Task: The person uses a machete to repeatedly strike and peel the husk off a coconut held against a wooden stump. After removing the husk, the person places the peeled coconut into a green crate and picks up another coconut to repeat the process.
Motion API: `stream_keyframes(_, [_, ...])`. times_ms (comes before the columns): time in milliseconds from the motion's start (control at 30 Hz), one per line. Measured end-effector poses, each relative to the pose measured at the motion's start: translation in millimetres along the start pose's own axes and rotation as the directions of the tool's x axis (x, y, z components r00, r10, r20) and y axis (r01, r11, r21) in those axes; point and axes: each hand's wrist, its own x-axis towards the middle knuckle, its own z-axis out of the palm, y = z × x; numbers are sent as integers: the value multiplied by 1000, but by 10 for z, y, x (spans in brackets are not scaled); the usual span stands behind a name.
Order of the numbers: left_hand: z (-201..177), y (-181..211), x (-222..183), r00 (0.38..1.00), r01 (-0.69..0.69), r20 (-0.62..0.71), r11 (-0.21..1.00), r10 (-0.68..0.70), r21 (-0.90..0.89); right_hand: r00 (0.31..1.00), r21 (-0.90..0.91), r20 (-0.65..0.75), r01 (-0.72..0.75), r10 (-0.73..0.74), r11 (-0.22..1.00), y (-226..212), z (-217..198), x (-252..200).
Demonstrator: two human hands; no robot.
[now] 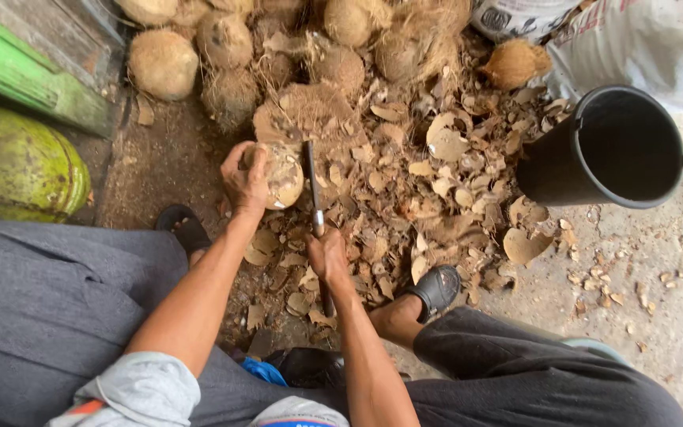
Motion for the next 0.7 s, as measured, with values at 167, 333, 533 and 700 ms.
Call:
stream_keyframes(167, [-57,-62,30,995,29,-100,941,5,337,999,250,38,18,-29,968,16,-185,-104])
stream_keyframes(333, [88,-50,-47,966,210,-208,941,-157,265,946,413,-215,314,-244,855,-54,-236,-170])
stream_keyframes(533, [128,51,-69,983,58,-186,935,9,350,997,71,-42,-68,71,995,71,54,-68])
stream_keyframes(700, [10,-17,61,976,172,-192,905,-103,389,995,158,57,-92,84,983,178,-60,-109])
